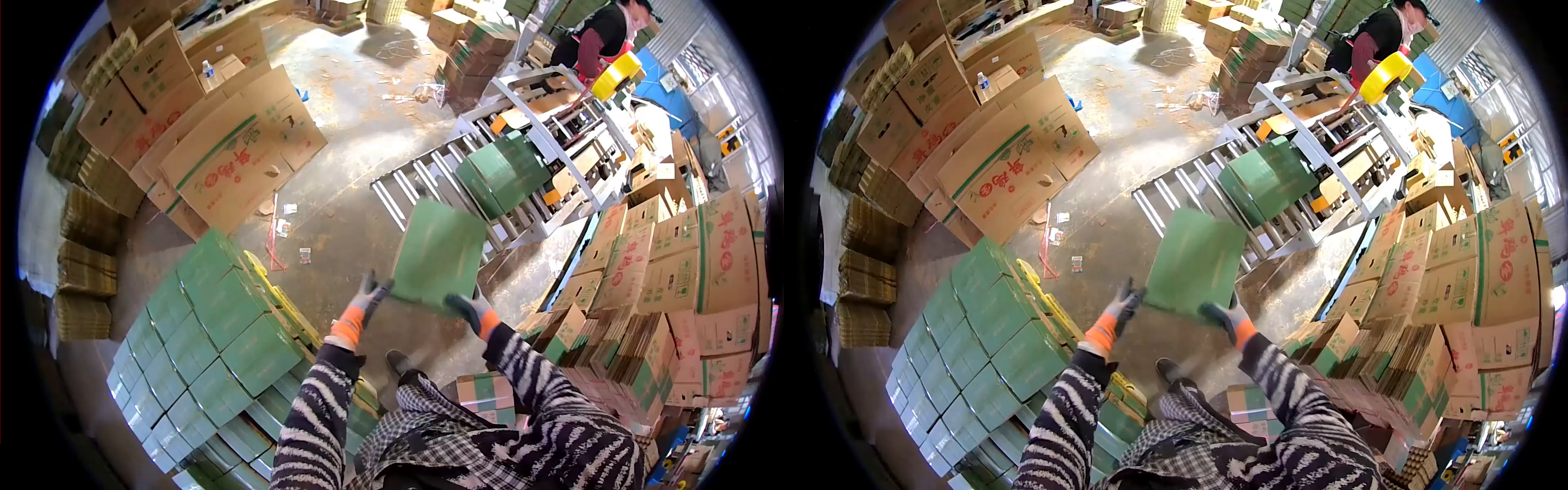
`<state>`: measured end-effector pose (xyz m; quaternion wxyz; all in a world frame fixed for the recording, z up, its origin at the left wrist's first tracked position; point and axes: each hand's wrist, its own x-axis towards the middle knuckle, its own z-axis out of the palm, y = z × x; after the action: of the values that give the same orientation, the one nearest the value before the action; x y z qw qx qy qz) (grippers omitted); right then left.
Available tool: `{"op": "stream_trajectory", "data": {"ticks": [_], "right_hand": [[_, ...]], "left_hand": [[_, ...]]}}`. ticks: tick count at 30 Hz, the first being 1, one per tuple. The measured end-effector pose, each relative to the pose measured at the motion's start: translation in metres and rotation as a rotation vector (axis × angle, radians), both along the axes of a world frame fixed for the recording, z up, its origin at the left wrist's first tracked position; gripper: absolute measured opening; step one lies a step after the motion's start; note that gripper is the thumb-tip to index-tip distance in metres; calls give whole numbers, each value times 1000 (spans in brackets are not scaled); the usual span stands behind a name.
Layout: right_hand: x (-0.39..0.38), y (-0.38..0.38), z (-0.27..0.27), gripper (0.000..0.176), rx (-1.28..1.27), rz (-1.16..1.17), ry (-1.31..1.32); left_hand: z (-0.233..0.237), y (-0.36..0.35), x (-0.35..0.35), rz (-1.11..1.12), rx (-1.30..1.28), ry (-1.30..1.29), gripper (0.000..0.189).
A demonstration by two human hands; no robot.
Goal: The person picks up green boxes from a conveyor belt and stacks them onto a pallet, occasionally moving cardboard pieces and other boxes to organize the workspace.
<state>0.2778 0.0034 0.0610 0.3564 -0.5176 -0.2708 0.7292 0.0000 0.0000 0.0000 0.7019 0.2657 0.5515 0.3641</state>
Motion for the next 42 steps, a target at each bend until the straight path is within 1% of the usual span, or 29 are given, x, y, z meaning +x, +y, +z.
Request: {"op": "stream_trajectory", "data": {"ticks": [2, 3, 5, 6, 7, 8, 9, 10, 11, 12, 14, 15, 16, 17, 18, 20, 21, 23, 25, 27, 28, 29, 31, 32, 34, 36, 38, 39, 42], "right_hand": [[4, -24, 1, 71, -105, 181, -20], [86, 23, 8, 56, -83, 204, -92], [134, 89, -47, 46, 283, 399, -668], [117, 127, -28, 42, 49, 230, -697], [153, 161, -97, 42, 337, -22, -377], [161, 188, -106, 45, 168, -322, -57], [136, 200, -51, 54, -22, -468, 125], [107, 202, -6, 34, -82, -402, 430], [136, 226, -44, 40, 411, 81, -261], [165, 249, -82, 47, 867, 284, -1086], [110, 223, -36, 47, 501, 345, -1350], [109, 230, -50, 46, 525, 263, -1232], [105, 225, -65, 45, 455, 59, -764], [89, 212, -64, 43, 282, -161, -289], [69, 189, -58, 42, 191, -228, -115], [27, 129, -42, 40, 84, -204, 12], [3, 97, -35, 39, 47, -131, 25], [-26, 54, -59, 34, 31, 213, 11], [-87, 7, -53, 37, -93, 451, 11], [-191, -64, 2, 42, 31, 681, -95], [-243, -105, 30, 52, 35, 756, -118], [-278, -131, 24, 52, 35, 818, -101], [-340, -187, 0, 60, 69, 1148, -107], [-373, -217, -12, 60, 75, 1200, -96], [-433, -275, -32, 64, 35, 1409, -168], [-494, -345, -43, 59, 29, 1528, -209], [-548, -409, -51, 60, 29, 1638, -244], [-573, -437, -64, 61, 19, 1669, -248], [-649, -504, -110, 63, 102, 1752, -234]], "left_hand": [[4, -29, -1, -40, -97, 34, 95], [-20, -3, 73, -70, 29, -87, 100], [-30, -20, 64, -78, 126, -65, 105], [-23, -38, 51, -9, 118, -67, 106], [-16, -52, 49, 70, 115, -87, 107], [-10, -68, 43, 120, 81, -138, 103], [3, -79, 36, 170, 66, -124, 103], [19, -94, 29, 217, -18, -238, 98], [30, -112, 20, 284, -93, -353, 94], [36, -134, 9, 367, -165, -397, 85], [45, -184, -11, 548, -181, -380, 83], [46, -209, -19, 618, -177, -396, 81], [32, -241, -24, 671, -151, -362, 78], [17, -273, -30, 722, -124, -326, 75], [44, -286, -35, 806, -139, -275, 72], [51, -330, -38, 1118, -208, -483, 61], [51, -356, -41, 1174, -205, -494, 61], [54, -405, -50, 1366, -71, -345, 60], [30, -460, -48, 1491, -32, -394, 60], [26, -506, -46, 1569, 59, -248, 60], [52, -520, -54, 1721, 56, -410, 62], [55, -543, -56, 1783, 74, -393, 62], [54, -591, -58, 1844, 79, -223, 63], [49, -617, -59, 1866, 67, -184, 64], [37, -672, -63, 1927, 66, -190, 63], [19, -730, -72, 1947, -25, -197, 59], [-7, -778, -87, 2023, 3, -251, 54], [-18, -800, -100, 2074, 31, -289, 49], [-54, -855, -144, 2095, -5, -255, 49]]}}
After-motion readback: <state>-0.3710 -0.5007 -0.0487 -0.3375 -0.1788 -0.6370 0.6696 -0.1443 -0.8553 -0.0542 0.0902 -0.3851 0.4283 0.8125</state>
